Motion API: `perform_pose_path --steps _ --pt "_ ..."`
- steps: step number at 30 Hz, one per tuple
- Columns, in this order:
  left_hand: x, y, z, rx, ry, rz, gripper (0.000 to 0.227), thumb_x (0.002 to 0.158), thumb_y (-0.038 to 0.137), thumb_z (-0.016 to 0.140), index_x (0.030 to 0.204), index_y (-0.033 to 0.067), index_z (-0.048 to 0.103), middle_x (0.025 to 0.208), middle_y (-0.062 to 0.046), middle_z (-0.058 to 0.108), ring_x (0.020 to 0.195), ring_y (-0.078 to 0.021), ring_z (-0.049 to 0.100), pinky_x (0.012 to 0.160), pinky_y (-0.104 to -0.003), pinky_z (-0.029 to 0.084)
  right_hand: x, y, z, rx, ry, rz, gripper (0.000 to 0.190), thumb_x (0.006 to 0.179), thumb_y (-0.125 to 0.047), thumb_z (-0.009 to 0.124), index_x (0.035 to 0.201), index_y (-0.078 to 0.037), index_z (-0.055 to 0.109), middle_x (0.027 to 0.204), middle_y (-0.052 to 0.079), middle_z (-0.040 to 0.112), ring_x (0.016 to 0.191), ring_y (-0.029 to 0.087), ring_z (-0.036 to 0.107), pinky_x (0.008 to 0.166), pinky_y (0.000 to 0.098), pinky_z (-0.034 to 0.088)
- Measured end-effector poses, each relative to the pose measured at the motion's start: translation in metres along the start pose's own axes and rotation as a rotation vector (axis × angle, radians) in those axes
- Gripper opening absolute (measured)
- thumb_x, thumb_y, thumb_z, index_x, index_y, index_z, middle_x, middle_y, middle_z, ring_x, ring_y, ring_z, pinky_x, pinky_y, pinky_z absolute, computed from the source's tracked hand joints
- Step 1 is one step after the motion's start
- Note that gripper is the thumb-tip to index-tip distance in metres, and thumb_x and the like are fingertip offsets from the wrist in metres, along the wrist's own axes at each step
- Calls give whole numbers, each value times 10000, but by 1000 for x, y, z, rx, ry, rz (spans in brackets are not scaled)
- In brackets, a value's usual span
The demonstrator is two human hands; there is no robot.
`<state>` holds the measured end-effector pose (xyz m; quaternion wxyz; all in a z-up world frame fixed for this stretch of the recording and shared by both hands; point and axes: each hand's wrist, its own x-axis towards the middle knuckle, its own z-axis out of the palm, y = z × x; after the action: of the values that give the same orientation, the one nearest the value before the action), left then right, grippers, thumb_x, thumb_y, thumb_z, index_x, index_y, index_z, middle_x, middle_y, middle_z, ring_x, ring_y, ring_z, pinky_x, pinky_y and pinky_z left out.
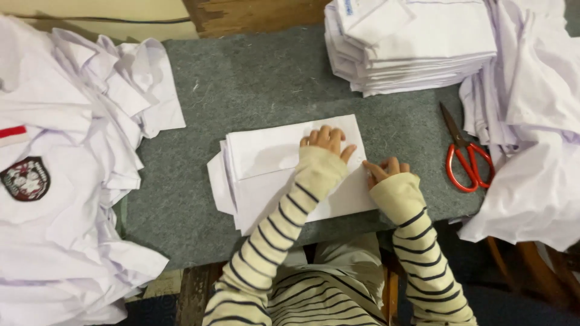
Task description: Folding white collared shirts on a factory work table.
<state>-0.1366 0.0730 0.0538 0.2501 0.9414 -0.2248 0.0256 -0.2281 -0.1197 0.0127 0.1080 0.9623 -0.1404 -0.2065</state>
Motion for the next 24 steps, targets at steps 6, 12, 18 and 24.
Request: perform_pose_path --steps 6,12,18,24 --pt "-127 -41 -29 7 324 -191 588 1038 555 380 1397 99 473 1550 -200 369 1477 -409 320 1162 -620 259 -7 -82 -84 586 673 -956 459 954 -333 665 1393 -214 604 1344 36 606 1148 281 686 907 418 584" --pt "-182 -75 -17 140 336 -246 696 1057 492 391 1557 17 295 1643 -249 245 1543 -392 175 1213 -535 137 25 -201 -59 331 834 -1434 606 1022 -632 335 1485 -284 513 1556 -17 499 1505 164 367 1239 399 77" --pt "-185 -84 -3 253 325 -229 766 1001 471 485 1563 -4 272 1658 -261 194 1553 -396 151 1235 -508 87 42 -214 -82 176 236 -1331 844 896 -715 331 1617 -285 254 1685 -63 272 1555 208 208 1230 561 160" --pt "-185 -79 -11 296 313 -262 850 954 463 525 1596 12 200 1683 -250 117 1564 -388 102 1246 -494 58 58 -229 -105 -53 56 -1124 814 957 -691 316 1643 -301 113 1725 -82 87 1584 176 51 1267 521 77"
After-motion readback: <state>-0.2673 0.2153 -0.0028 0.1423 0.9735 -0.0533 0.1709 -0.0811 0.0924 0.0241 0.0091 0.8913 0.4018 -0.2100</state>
